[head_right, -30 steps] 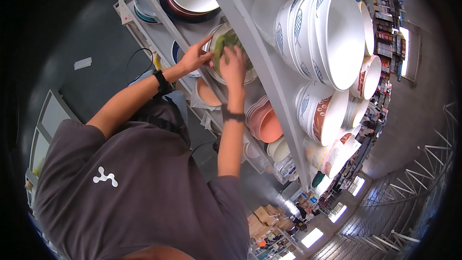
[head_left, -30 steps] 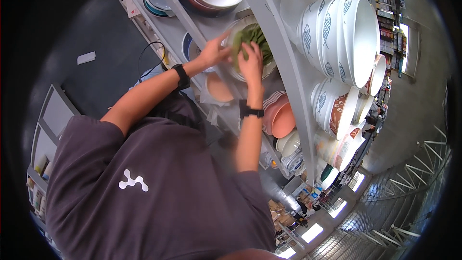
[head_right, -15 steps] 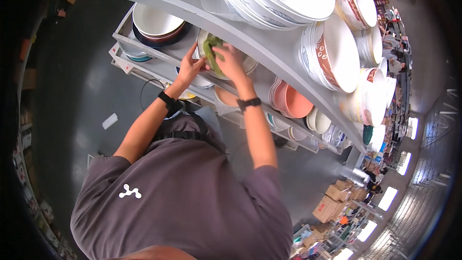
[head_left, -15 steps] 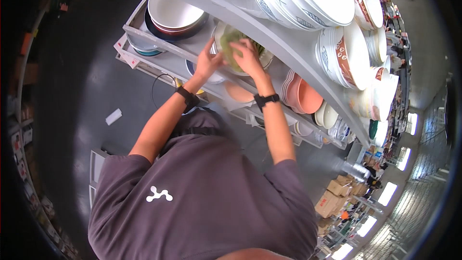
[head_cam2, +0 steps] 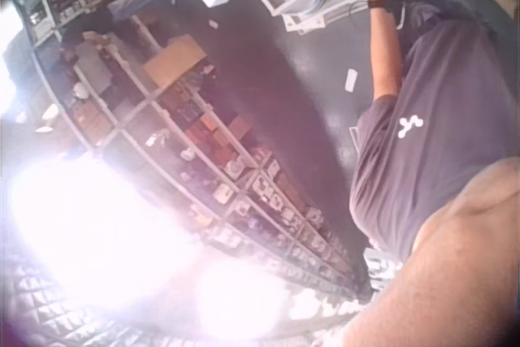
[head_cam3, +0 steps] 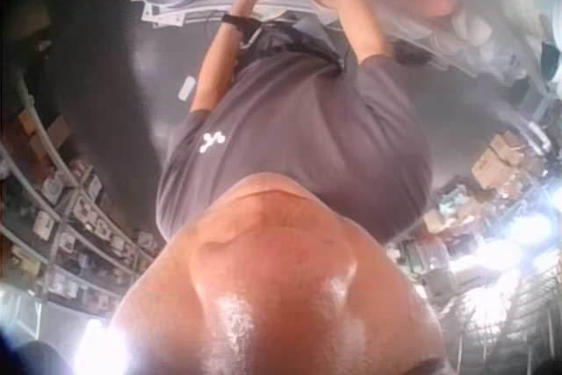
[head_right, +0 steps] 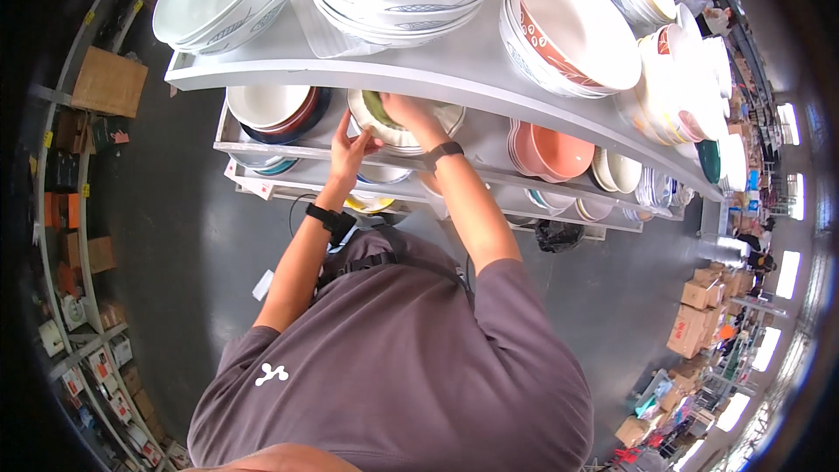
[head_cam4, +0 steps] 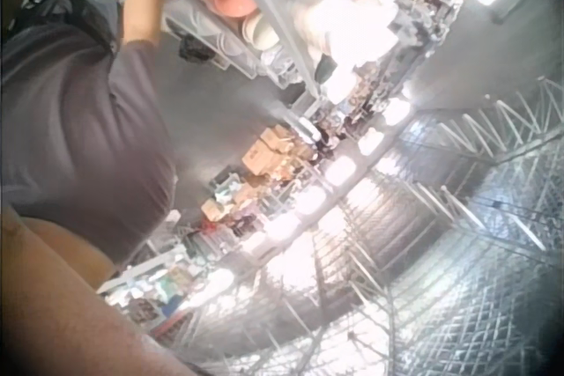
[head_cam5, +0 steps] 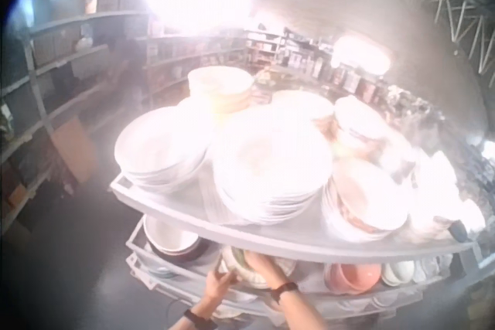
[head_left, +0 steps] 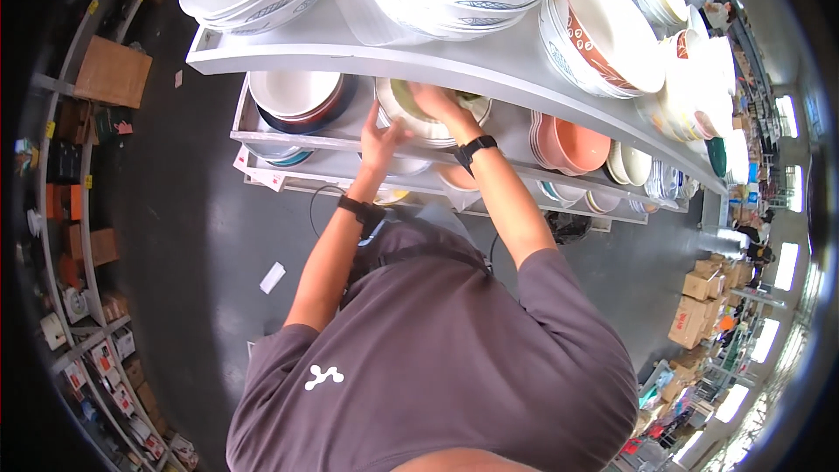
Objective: The person wipes various ceramic bowls and plates with a green cloth while they are stacked on metal shelving.
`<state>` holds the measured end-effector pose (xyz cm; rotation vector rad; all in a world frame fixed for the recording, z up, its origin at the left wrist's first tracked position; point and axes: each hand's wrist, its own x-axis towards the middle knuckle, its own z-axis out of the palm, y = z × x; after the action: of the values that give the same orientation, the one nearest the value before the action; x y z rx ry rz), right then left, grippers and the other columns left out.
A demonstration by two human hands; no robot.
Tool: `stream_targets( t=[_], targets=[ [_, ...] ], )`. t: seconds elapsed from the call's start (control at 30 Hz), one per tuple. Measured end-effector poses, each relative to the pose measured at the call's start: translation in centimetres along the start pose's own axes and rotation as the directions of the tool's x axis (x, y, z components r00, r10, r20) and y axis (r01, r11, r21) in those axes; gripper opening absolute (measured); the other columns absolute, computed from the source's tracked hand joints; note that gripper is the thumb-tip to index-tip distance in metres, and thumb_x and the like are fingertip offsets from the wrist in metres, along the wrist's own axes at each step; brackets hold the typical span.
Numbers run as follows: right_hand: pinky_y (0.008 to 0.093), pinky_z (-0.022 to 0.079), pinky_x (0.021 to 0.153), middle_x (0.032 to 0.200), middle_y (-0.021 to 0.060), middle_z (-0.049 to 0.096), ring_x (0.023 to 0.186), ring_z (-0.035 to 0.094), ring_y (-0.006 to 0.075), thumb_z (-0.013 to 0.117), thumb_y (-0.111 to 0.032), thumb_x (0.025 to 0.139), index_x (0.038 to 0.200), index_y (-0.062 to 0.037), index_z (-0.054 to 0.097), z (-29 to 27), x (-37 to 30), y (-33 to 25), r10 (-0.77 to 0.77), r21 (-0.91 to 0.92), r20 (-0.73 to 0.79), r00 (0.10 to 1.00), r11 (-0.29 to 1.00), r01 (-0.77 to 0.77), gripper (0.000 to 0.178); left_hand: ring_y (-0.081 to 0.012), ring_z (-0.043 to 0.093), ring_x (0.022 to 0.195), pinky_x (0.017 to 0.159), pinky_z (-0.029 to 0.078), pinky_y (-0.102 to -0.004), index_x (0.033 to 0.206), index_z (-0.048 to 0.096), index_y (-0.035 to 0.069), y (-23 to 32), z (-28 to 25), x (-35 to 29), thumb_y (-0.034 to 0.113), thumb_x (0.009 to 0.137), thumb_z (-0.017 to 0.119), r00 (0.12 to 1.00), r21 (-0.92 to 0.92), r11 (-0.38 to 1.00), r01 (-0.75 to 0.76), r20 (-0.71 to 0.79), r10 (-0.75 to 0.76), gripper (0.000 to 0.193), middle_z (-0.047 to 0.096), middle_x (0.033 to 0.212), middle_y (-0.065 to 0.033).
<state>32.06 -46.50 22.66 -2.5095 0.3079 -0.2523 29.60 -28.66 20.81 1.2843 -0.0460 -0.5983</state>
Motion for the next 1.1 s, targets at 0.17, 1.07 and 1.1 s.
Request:
stream_targets(
  t=[0.17,1.07,1.1],
  targets=[
    [0.0458,0.049,0.090,0.119,0.0175,0.062,0.110,0.060,0.0378,0.066,-0.018,0.085,0.118,-0.0179,0.071,-4.0,-4.9,-0.8,-0.196,-0.022,0.236,0.952,0.978,0.207,0.033,-0.0160,0.070,0.075,0.071,0.060,-0.0288,0.157,0.013,0.004,-0.1,-0.4,-0.4,0.011,0.099,0.060,0.999,-0.053,0.999,-0.008,-0.041,0.006,0.075,0.071,0.090,-0.0100],
    [0.0490,0.048,0.086,0.108,0.0223,0.066,0.096,0.062,0.0401,0.058,-0.020,0.086,0.109,-0.0010,0.066,-6.3,-4.0,3.5,-0.260,-0.397,0.001,0.966,0.886,0.239,0.031,-0.0162,0.069,0.076,0.074,0.059,-0.0297,0.156,0.017,0.003,-0.7,-1.7,0.5,0.010,0.098,0.062,1.000,0.017,1.000,-0.008,-0.025,0.008,0.074,0.071,0.089,-0.0108],
    [0.0490,0.048,0.086,0.108,0.0223,0.066,0.096,0.062,0.0401,0.058,-0.020,0.086,0.109,-0.0010,0.066,-5.6,-2.7,3.4,-0.268,-0.392,0.005,0.963,0.886,0.248,0.031,-0.0161,0.069,0.076,0.075,0.059,-0.0297,0.156,0.017,0.002,-0.7,-1.8,0.5,0.010,0.098,0.063,1.000,0.003,1.000,-0.010,-0.019,0.010,0.075,0.071,0.088,-0.0108]
  ],
)
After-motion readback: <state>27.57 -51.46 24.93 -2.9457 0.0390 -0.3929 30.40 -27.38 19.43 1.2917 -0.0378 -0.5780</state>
